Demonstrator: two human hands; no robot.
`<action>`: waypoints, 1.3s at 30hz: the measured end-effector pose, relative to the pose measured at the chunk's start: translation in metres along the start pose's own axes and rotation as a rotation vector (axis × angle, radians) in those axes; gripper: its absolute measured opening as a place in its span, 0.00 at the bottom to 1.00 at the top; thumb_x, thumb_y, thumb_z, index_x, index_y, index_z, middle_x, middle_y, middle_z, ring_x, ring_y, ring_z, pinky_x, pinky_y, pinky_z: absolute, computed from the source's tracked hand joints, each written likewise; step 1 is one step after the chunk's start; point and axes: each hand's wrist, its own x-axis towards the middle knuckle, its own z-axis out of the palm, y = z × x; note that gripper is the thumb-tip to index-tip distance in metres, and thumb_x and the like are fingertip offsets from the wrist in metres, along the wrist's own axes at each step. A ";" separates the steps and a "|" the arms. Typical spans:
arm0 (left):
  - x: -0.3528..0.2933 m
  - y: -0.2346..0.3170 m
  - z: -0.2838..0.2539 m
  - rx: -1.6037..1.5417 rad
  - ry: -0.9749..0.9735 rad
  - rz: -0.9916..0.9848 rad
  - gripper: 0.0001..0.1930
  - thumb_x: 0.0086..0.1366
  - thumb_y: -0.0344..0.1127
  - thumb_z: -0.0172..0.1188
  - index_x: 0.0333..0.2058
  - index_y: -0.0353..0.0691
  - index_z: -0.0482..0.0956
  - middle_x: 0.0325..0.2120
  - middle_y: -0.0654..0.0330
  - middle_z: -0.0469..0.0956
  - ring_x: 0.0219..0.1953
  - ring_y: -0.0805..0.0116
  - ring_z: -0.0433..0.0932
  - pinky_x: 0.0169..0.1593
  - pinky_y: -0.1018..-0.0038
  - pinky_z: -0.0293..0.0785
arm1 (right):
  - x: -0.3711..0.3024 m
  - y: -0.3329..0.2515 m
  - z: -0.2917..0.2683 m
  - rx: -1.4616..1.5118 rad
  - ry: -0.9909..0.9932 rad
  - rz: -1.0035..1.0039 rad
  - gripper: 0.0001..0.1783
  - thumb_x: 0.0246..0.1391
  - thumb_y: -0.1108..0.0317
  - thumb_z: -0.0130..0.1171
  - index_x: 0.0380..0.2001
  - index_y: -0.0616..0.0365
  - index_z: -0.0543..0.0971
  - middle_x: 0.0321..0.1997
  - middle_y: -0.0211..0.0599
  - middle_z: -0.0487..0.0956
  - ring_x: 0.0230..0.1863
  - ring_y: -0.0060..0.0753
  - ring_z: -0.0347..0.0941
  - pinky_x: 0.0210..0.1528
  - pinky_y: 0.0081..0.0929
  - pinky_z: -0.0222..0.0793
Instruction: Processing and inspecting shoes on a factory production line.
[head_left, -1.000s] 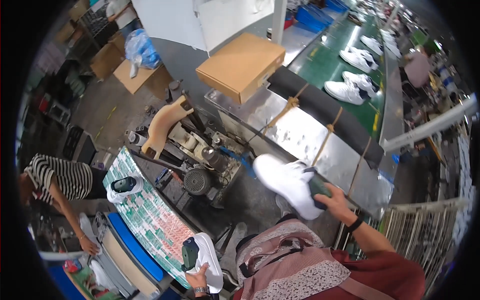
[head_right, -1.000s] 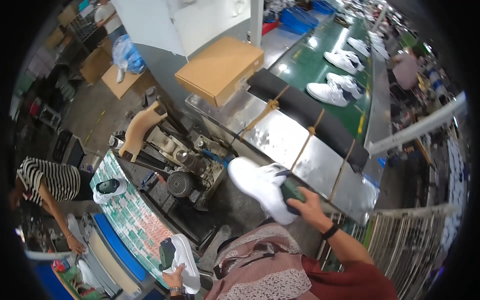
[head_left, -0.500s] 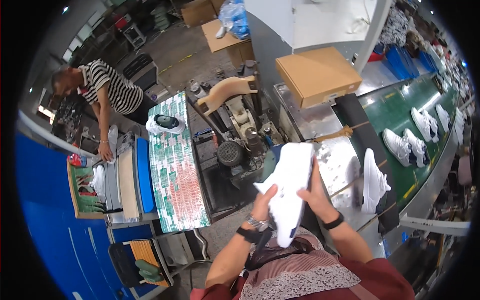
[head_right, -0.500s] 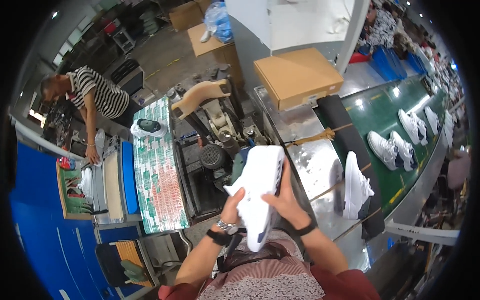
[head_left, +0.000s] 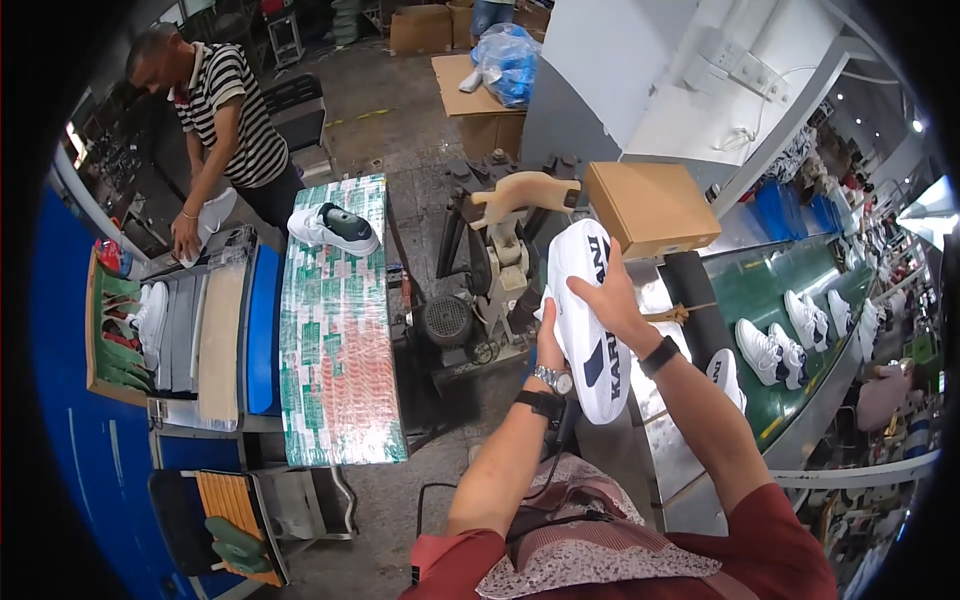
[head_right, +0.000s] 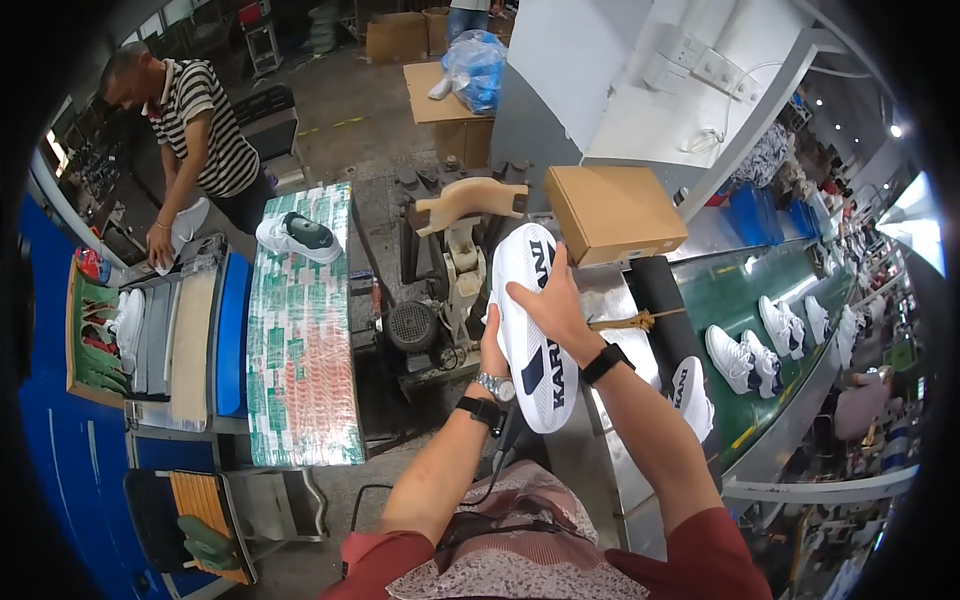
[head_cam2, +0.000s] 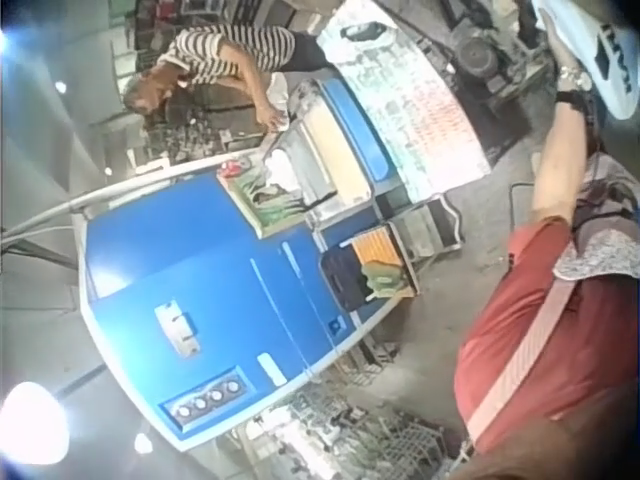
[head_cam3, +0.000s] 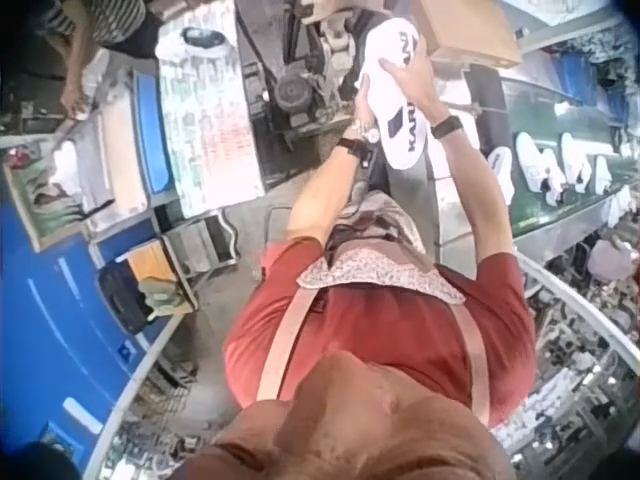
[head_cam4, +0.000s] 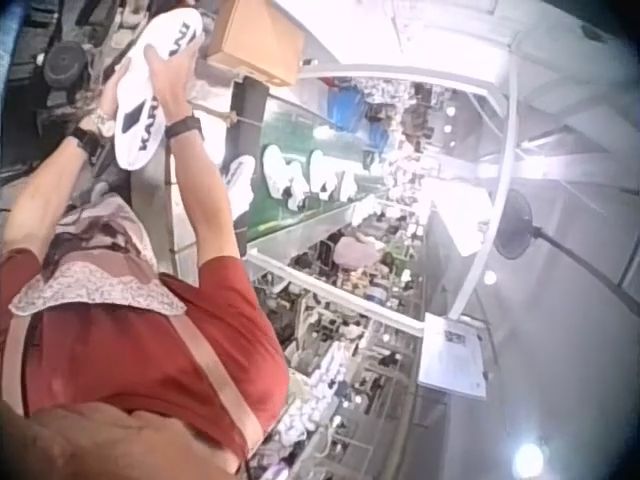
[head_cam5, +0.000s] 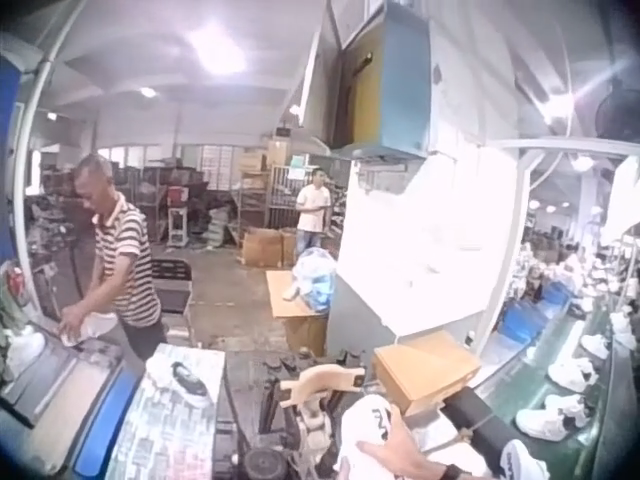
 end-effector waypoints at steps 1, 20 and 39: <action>0.004 0.001 -0.005 0.037 0.004 0.051 0.41 0.76 0.66 0.42 0.72 0.38 0.59 0.66 0.47 0.71 0.63 0.50 0.75 0.67 0.58 0.72 | 0.002 -0.008 0.004 -0.014 -0.006 -0.075 0.63 0.47 0.49 0.71 0.73 0.75 0.47 0.69 0.74 0.64 0.63 0.68 0.71 0.66 0.49 0.67; -0.132 0.035 0.028 0.954 0.348 0.240 0.46 0.60 0.42 0.73 0.71 0.33 0.58 0.52 0.41 0.82 0.52 0.51 0.84 0.58 0.64 0.78 | 0.085 -0.067 -0.019 -0.022 -0.577 0.532 0.27 0.68 0.38 0.54 0.48 0.50 0.81 0.38 0.30 0.84 0.37 0.29 0.82 0.30 0.36 0.81; -0.143 0.051 0.043 1.453 0.706 0.245 0.42 0.64 0.74 0.56 0.56 0.38 0.75 0.21 0.46 0.83 0.25 0.46 0.85 0.26 0.54 0.80 | 0.212 -0.014 0.093 -0.788 -1.499 0.873 0.39 0.50 0.54 0.75 0.63 0.55 0.73 0.59 0.40 0.77 0.58 0.36 0.74 0.64 0.31 0.65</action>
